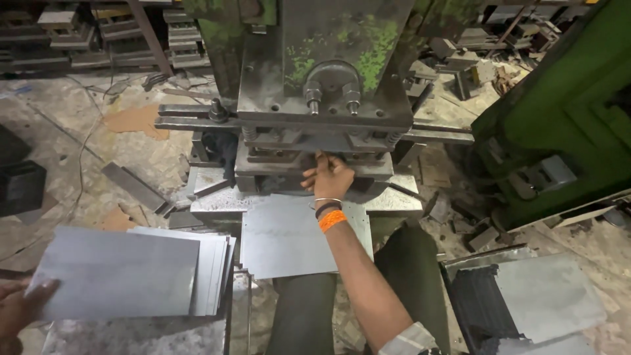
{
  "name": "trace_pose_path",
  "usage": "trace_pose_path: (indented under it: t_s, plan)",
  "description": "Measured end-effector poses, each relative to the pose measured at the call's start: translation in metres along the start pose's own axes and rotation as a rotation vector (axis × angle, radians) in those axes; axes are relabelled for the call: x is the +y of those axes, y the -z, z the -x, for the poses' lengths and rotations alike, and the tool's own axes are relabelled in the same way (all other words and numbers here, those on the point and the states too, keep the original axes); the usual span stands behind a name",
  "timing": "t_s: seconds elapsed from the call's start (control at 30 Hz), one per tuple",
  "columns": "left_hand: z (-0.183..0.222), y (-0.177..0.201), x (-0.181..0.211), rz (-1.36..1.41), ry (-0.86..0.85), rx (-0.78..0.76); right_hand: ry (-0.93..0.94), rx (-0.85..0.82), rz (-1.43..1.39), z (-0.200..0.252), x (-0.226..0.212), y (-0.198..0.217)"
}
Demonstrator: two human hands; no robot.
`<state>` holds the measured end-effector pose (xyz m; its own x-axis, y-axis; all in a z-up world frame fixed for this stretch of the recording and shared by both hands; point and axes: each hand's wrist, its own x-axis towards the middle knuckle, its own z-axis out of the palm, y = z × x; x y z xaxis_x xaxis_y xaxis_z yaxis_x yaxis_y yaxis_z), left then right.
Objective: Operating a manual stamping machine to process metal sheets.
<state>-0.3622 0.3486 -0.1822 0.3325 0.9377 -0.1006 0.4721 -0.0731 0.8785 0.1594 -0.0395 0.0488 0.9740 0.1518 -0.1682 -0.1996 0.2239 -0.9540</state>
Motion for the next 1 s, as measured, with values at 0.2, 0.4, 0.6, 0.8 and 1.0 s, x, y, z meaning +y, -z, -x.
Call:
trace_pose_path:
  t_s: [0.2,0.4,0.6,0.8,1.0]
  plan:
    - [0.175,-0.043,0.344,0.105,0.488,-0.088,0.038,-0.026,-0.052,-0.010,0.014,0.003]
    - [0.117,-0.079,0.207,0.257,0.377,-0.062,0.019,0.003,-0.007,-0.006,0.009,0.001]
    - [0.142,-0.117,0.246,0.516,0.406,-0.171,-0.107,-0.003,-0.177,-0.024,0.019,-0.001]
    - [0.151,-0.129,0.243,0.688,0.298,-0.224,-0.074,0.011,-0.104,0.004,0.011,0.013]
    - [0.172,-0.149,0.277,0.732,0.328,-0.332,-0.041,0.051,0.587,0.085,0.080,0.112]
